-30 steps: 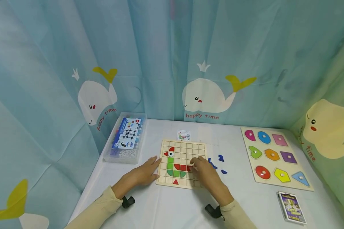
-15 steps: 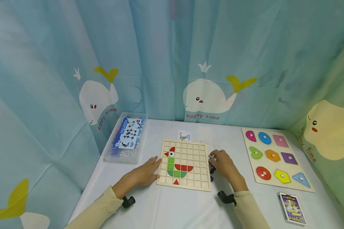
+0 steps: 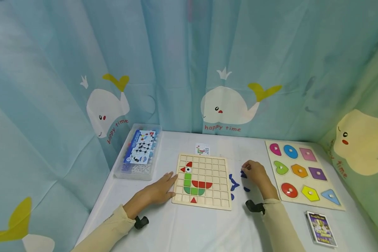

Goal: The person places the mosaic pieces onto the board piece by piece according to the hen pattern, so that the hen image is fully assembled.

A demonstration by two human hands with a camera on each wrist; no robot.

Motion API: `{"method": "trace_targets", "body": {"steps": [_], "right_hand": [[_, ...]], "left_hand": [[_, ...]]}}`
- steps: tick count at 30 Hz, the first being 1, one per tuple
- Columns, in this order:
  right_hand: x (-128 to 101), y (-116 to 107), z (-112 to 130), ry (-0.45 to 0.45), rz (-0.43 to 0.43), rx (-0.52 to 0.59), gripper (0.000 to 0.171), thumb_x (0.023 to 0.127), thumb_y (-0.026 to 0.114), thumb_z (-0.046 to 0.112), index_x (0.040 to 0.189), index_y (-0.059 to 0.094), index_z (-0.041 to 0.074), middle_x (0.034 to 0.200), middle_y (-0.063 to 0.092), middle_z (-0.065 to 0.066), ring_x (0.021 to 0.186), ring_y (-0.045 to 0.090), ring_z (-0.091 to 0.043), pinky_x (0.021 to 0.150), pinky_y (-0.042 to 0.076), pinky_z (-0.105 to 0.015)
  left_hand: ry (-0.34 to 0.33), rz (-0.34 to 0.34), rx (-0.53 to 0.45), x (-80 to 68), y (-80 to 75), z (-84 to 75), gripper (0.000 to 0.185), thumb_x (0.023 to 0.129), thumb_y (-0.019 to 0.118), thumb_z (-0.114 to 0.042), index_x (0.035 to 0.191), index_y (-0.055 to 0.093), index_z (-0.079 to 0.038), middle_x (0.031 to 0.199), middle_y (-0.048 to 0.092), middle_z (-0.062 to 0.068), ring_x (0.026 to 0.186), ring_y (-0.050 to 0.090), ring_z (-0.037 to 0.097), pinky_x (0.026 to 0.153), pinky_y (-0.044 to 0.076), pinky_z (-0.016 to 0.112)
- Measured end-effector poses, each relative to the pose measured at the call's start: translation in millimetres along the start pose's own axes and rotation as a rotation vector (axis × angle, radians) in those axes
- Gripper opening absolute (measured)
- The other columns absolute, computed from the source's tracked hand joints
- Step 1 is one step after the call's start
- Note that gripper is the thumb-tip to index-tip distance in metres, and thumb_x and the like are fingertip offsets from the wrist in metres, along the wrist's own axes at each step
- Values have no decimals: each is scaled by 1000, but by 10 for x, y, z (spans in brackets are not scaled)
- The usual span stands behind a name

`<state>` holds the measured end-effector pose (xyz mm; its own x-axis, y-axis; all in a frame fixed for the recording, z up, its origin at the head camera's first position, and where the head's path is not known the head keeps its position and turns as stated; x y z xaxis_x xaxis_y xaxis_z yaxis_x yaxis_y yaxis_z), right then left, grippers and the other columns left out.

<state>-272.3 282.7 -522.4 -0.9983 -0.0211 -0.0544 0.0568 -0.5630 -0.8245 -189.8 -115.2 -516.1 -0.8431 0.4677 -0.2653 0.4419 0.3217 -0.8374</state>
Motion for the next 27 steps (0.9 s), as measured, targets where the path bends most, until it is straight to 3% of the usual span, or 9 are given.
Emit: {"method": "trace_targets", "body": {"steps": [7, 11, 19, 23, 27], "right_hand": [[-41, -8, 3, 60, 45, 2, 15, 97, 66, 13, 100, 62, -1, 91, 64, -15, 80, 57, -28, 70, 50, -44], [-42, -15, -4, 48, 77, -3, 14, 95, 68, 11, 98, 62, -1, 91, 64, -14, 81, 57, -27, 71, 50, -43], [-12, 48, 55, 87, 20, -18, 20, 96, 68, 18, 91, 61, 0, 81, 59, -10, 76, 53, -25, 65, 46, -38], [-5, 45, 100, 101, 53, -5, 23, 98, 65, 22, 98, 60, 0, 86, 62, -13, 77, 55, -26, 65, 47, -40], [-17, 13, 119, 73, 140, 1, 23, 97, 65, 15, 112, 58, 0, 98, 65, -17, 83, 59, -29, 73, 51, -46]], "left_hand": [[5, 2, 5, 16, 15, 4, 70, 101, 60, -28, 158, 27, -6, 163, 19, 19, 149, 17, 35, 117, 23, 48], [4, -2, 13, 13, 8, 10, 69, 101, 60, -27, 158, 27, -5, 162, 19, 19, 149, 17, 36, 117, 23, 49], [6, -8, 25, 24, 17, 27, 70, 101, 61, -28, 158, 27, -5, 162, 20, 19, 149, 18, 36, 117, 24, 48], [4, -5, 18, 17, 15, 16, 69, 101, 61, -27, 158, 27, -5, 162, 19, 19, 149, 17, 36, 117, 23, 48], [5, -2, 21, 14, 14, 11, 69, 101, 60, -28, 158, 27, -5, 163, 19, 19, 149, 17, 35, 117, 24, 48]]}}
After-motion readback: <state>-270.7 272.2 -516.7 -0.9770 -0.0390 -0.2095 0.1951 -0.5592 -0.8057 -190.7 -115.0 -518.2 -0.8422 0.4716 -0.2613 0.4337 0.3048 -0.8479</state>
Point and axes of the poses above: each hand's wrist, its own x-axis towards the middle knuckle, its own y-axis out of the palm, z = x × y, the point moved 2 cm from there along x, towards the middle knuckle
